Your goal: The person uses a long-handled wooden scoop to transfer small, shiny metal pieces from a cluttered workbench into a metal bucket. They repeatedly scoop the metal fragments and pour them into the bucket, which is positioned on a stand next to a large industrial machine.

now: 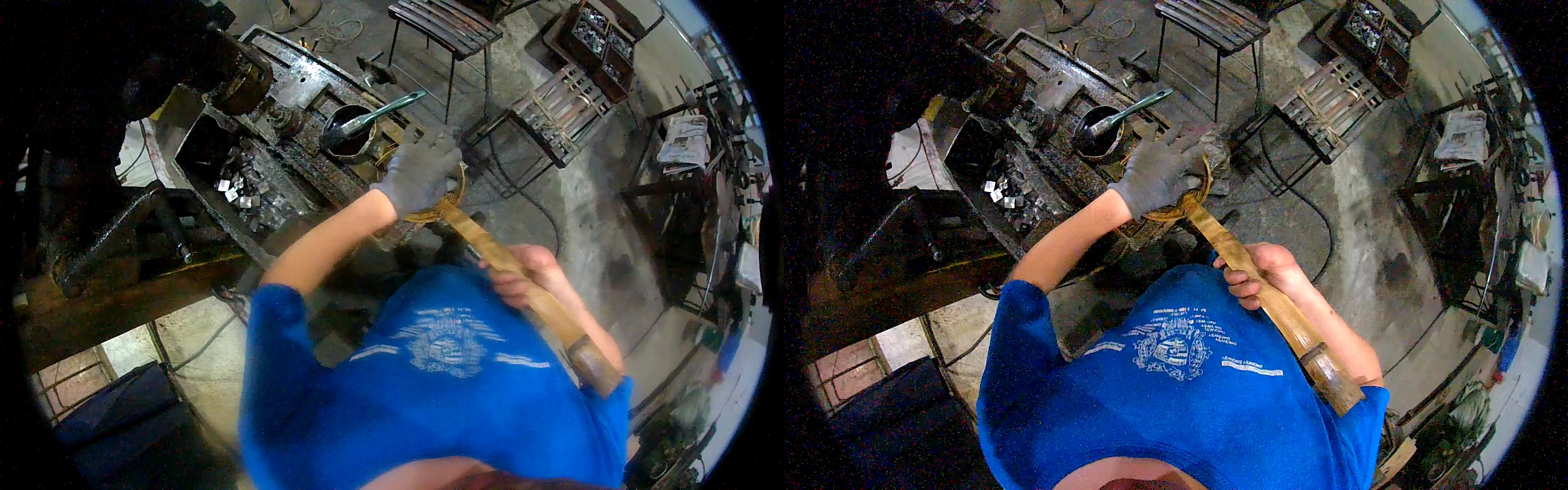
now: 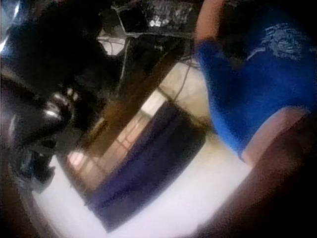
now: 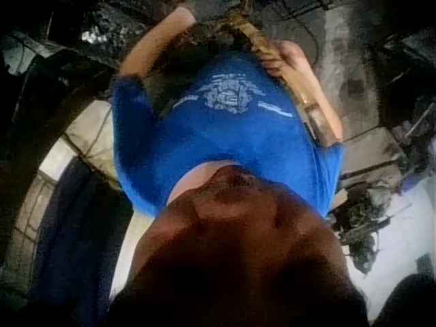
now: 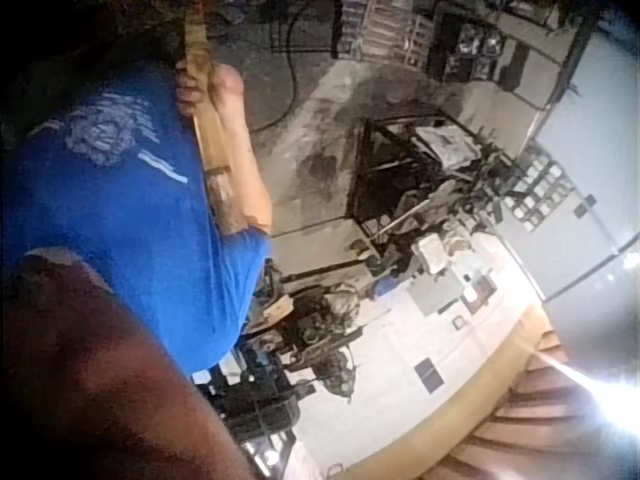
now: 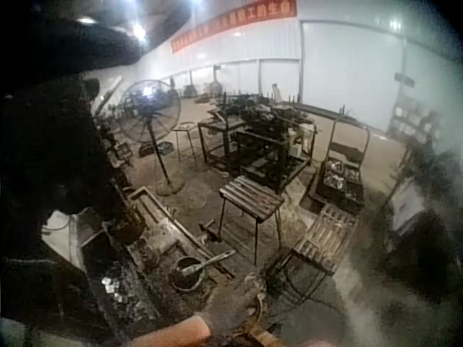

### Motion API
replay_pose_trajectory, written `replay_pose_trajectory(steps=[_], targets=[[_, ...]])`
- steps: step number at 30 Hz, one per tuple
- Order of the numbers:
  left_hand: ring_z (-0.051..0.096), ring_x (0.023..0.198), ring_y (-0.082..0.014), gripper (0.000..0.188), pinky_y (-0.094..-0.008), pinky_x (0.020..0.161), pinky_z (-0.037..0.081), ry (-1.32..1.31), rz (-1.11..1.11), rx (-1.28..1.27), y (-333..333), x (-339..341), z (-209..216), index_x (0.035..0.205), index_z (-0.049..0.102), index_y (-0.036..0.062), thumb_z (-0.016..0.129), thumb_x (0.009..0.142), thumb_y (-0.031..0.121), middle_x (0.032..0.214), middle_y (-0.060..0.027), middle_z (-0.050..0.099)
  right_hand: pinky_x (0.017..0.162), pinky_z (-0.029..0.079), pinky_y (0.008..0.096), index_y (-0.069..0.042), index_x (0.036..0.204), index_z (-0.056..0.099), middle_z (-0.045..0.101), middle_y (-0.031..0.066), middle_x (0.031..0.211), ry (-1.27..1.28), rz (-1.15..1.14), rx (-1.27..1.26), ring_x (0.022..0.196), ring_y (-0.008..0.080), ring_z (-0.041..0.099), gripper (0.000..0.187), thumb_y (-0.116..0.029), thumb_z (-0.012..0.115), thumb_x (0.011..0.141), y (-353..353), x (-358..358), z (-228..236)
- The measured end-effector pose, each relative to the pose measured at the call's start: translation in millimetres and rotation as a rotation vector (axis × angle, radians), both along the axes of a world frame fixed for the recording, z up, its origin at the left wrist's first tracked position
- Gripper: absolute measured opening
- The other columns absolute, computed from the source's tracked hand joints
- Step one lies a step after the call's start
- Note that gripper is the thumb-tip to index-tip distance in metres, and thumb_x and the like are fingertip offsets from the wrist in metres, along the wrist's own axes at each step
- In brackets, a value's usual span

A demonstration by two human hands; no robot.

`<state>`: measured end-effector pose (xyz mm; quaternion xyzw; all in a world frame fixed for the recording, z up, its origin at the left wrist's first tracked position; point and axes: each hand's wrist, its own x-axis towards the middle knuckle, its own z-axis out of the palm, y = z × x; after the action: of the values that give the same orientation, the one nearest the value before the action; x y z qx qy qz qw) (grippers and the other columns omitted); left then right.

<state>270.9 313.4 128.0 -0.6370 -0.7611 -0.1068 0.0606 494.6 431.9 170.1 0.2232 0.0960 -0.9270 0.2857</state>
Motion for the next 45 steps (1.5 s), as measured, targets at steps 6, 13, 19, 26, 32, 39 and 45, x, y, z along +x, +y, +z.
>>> replay_pose_trajectory(steps=[6, 13, 19, 26, 32, 39, 45], targets=[[0.042, 0.109, -0.0278, 0.028, -0.0510, 0.090, 0.030, -0.038, 0.045, 0.098, 3.9, 1.7, -11.1, 0.095, 0.057, 0.0083, 0.057, 0.073, 0.026, 0.103, -0.0095, 0.054, 0.040, 0.035, 0.0260, 0.002, 0.107, 0.042, 0.039, 0.0018, 0.070, -0.025, 0.019, 0.010, 0.049, 0.0086, 0.039, 0.040, -0.022, 0.049, 0.075, 2.5, -0.7, -1.2], [0.050, 0.099, -0.0284, 0.025, -0.0502, 0.092, 0.028, -0.118, 0.226, -0.097, 30.9, 6.8, -22.9, 0.089, 0.060, 0.0073, 0.049, 0.076, 0.026, 0.100, -0.0098, 0.055, 0.040, 0.035, 0.0262, 0.001, 0.108, 0.042, 0.039, 0.0016, 0.070, -0.049, 0.024, -0.007, 0.048, 0.0081, 0.037, 0.040, -0.023, 0.047, 0.076, 8.8, -1.1, -2.5], [0.047, 0.104, -0.0272, 0.025, -0.0493, 0.092, 0.028, -0.074, 0.202, 0.065, 23.5, 14.2, -33.6, 0.093, 0.058, 0.0077, 0.051, 0.076, 0.025, 0.098, -0.0098, 0.057, 0.038, 0.035, 0.0250, 0.001, 0.108, 0.043, 0.039, 0.0009, 0.067, -0.059, 0.033, 0.091, 0.047, 0.0079, 0.038, 0.038, -0.023, 0.046, 0.078, 3.8, -0.7, 3.4], [0.053, 0.094, -0.0213, 0.036, -0.0359, 0.081, 0.042, -0.863, 0.154, 0.187, -0.3, -12.8, 7.5, 0.107, 0.055, 0.0059, 0.060, 0.076, 0.025, 0.100, -0.0095, 0.059, 0.037, 0.034, 0.0235, 0.001, 0.107, 0.044, 0.042, 0.0017, 0.068, -0.031, 0.064, 0.128, 0.047, 0.0073, 0.039, 0.040, -0.024, 0.047, 0.077, 2.9, -0.9, -2.8], [0.058, 0.082, -0.0140, 0.026, -0.0279, 0.074, 0.045, -0.695, 0.503, 0.530, -115.1, -77.8, 38.6, 0.101, 0.060, 0.0022, 0.058, 0.081, 0.019, 0.095, -0.0098, 0.063, 0.035, 0.033, 0.0236, 0.002, 0.106, 0.044, 0.041, 0.0018, 0.066, -0.135, 0.037, 0.202, 0.043, 0.0084, 0.038, 0.038, -0.022, 0.046, 0.077, -4.0, -2.1, 8.5], [0.059, 0.086, -0.0259, 0.031, -0.0322, 0.076, 0.045, -0.700, 0.999, 0.285, -294.4, -142.3, -65.3, 0.100, 0.061, 0.0055, 0.060, 0.074, 0.023, 0.094, -0.0157, 0.061, 0.031, 0.031, 0.0259, 0.002, 0.105, 0.045, 0.037, 0.0019, 0.057, -0.173, 0.133, 0.368, 0.037, 0.0099, 0.035, 0.045, -0.027, 0.050, 0.071, -11.2, -1.8, 3.2], [0.056, 0.093, -0.0302, 0.044, -0.0362, 0.078, 0.045, -0.480, 1.049, -0.272, -289.8, -149.6, -100.2, 0.102, 0.058, 0.0062, 0.061, 0.066, 0.031, 0.100, -0.0153, 0.059, 0.030, 0.032, 0.0252, 0.003, 0.105, 0.045, 0.036, 0.0018, 0.057, -0.127, 0.087, 0.336, 0.037, 0.0094, 0.034, 0.046, -0.028, 0.050, 0.071, -16.8, -4.4, 5.6]])
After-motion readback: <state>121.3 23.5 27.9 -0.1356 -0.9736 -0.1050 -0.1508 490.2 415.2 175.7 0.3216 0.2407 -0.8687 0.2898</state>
